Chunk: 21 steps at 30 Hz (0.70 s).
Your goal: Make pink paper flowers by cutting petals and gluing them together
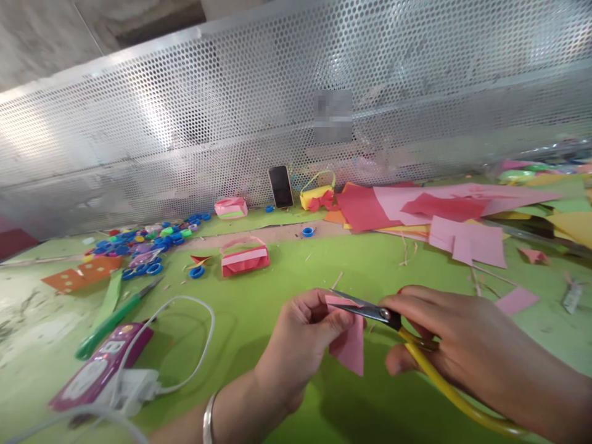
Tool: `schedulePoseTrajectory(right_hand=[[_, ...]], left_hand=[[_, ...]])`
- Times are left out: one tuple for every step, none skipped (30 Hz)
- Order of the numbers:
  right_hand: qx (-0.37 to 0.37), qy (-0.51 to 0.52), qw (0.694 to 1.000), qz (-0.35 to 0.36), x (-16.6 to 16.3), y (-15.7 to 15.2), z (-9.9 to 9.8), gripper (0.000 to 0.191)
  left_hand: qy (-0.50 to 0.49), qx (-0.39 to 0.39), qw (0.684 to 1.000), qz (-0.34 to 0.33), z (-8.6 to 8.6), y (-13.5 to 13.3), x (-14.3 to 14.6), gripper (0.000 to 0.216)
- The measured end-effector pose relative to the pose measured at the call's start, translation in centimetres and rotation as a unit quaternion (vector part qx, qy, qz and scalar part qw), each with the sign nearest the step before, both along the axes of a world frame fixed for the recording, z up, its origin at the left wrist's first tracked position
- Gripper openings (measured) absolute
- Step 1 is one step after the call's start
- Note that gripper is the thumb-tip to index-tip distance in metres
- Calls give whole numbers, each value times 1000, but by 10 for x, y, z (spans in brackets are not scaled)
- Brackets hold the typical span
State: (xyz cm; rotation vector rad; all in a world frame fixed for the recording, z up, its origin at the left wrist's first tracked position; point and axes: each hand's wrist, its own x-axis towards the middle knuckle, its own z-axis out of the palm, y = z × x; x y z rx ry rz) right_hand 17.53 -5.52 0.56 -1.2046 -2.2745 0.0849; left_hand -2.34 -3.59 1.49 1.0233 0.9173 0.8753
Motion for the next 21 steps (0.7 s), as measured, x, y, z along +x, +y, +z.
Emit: schedulePoseTrajectory(right_hand=[[4,0,1000,1,0,0,0,58],[8,1,1000,2,0,0,1,58],[10,2,1000,1,0,0,1,58],[13,3,1000,0,0,0,1,58],[16,3,1000,0,1,0,1,58],[18,3,1000,2,1,0,1,58],[19,0,1000,5,2,0,2,57],[22,-5,1000,8,2,0,2,56],[26,-11,1000,12,3,0,2,56],[32,-18,999,15,3,0,3,56],[37,-24,999,17,4,0,3,57],[41,-28,999,17,4,0,4,57],[43,-32,998,16,5,0,4,58],[45,-35,998,15,5,0,4,58],[49,-39,998,13,6,0,4,58],[58,-44,997,12,7,1,4,58],[70,-52,996,12,8,1,4,59],[83,-63,995,11,8,2,5,59],[96,-74,993,11,9,2,5,60],[107,-84,991,9,10,3,5,61],[111,-94,989,6,10,3,5,61]], left_hand=[[1,-2,1000,0,0,0,0,27],[1,-4,1000,-1,0,0,0,26],[2,-5,1000,-1,1,0,0,26],[2,-5,1000,-1,1,0,0,25],[3,-5,1000,-2,1,1,0,25],[5,-4,1000,-4,1,1,0,25],[6,-4,1000,-5,1,1,0,25],[8,-3,1000,-5,1,1,0,25],[10,-4,1000,-6,0,1,0,25],[11,-5,1000,-7,0,1,0,26],[11,-7,1000,-8,0,2,0,27],[11,-9,1000,-9,-1,2,0,27],[11,-12,1000,-10,-1,2,-1,27],[10,-15,1000,-12,-1,3,-1,28],[10,-17,1000,-14,-1,4,-1,28],[9,-20,1000,-16,-1,4,-2,28],[9,-24,999,-19,-1,5,-2,29],[8,-28,999,-22,-1,6,-2,29],[8,-31,999,-22,-1,6,-2,30],[8,-35,999,-22,-1,7,-2,30],[7,-38,999,-21,-1,7,-2,30]])
